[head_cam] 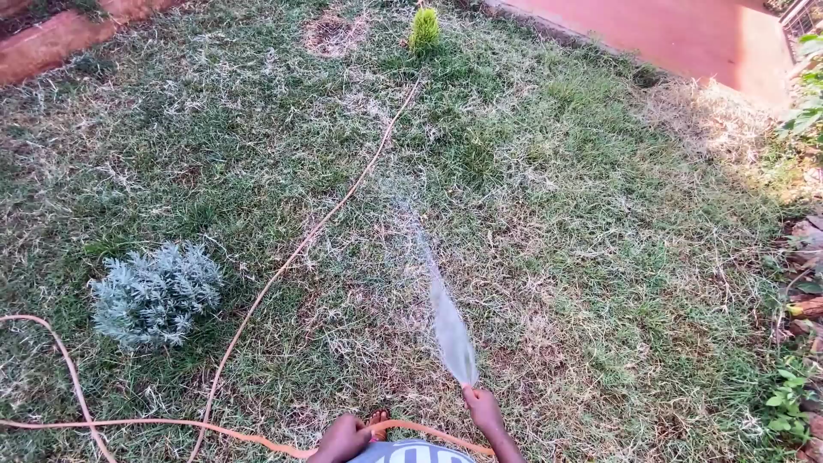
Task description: Watering the lawn and garden plants using a garden hose
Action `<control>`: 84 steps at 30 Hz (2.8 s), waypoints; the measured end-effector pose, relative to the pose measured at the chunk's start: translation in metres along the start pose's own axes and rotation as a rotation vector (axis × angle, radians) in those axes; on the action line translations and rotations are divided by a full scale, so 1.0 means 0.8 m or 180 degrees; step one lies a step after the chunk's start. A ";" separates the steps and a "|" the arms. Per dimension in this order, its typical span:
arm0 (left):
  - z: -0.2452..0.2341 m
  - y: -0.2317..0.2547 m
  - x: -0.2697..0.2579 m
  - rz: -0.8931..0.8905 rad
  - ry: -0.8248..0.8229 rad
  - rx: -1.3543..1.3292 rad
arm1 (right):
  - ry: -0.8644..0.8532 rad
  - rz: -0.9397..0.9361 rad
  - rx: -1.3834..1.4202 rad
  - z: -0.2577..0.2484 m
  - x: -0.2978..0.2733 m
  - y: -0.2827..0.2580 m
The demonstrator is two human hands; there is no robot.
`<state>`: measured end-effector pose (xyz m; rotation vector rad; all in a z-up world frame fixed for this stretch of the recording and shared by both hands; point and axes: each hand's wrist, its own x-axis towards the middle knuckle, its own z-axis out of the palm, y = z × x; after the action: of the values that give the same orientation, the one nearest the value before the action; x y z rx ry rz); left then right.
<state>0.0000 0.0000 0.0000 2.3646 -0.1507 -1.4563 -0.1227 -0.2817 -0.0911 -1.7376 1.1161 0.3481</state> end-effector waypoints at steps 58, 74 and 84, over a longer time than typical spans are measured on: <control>-0.002 -0.007 0.015 0.0191 0.0184 0.0229 | 0.0659 0.0770 0.2435 -0.023 -0.011 0.084; 0.012 -0.009 0.027 0.0167 0.0171 0.0300 | 0.1064 0.0935 0.2865 -0.042 -0.017 0.127; 0.004 0.000 0.020 0.0177 0.0151 0.0303 | 0.1458 0.1018 0.3430 -0.060 -0.020 0.160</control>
<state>0.0042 -0.0049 -0.0147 2.4476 -0.2770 -1.3953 -0.2465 -0.3237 -0.1332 -0.6774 1.5143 -0.4422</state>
